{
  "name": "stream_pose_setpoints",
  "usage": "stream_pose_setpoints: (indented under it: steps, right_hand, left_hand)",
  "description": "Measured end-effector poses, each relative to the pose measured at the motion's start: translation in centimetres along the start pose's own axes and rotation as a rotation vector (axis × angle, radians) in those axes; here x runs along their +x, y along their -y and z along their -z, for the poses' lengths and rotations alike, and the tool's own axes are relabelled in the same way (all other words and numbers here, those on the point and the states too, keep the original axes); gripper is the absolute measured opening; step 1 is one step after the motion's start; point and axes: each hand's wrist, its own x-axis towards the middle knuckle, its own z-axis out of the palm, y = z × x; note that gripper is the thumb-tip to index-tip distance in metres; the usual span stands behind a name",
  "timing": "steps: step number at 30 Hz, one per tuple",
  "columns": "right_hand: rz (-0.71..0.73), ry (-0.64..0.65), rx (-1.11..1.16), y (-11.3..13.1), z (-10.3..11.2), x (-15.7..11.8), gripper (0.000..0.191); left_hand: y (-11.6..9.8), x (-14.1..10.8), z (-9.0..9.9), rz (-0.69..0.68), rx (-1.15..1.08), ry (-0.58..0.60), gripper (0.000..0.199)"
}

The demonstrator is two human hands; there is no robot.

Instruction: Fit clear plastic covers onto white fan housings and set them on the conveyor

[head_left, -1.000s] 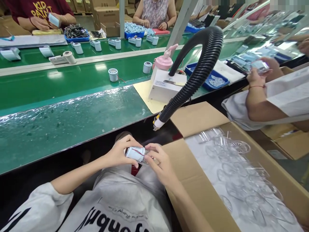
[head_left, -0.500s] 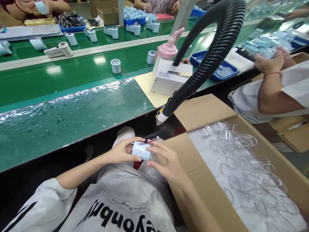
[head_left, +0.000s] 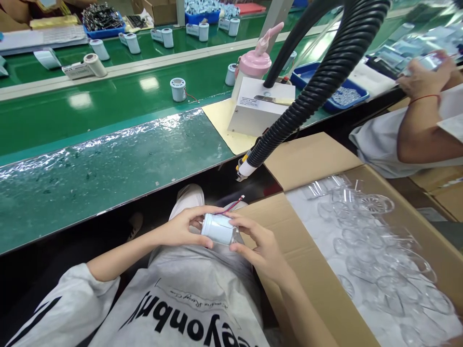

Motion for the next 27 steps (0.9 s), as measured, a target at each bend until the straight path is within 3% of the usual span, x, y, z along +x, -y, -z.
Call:
stream_pose_setpoints:
  steps: [4,16,27]
  right_hand:
    - [-0.093,0.016,0.141,0.5,0.0,0.0,0.036]
    - [-0.399,0.007,0.400,0.9,-0.3,-0.1,0.041]
    - [-0.514,0.017,0.587,0.9,-1.2,0.8,0.048]
  left_hand:
    - [-0.6,-0.3,0.3,-0.086,0.107,0.046,0.072]
    - [-0.4,-0.6,0.3,-0.166,0.214,0.055,0.073]
    - [-0.2,-0.7,0.7,-0.259,0.286,0.079,0.074]
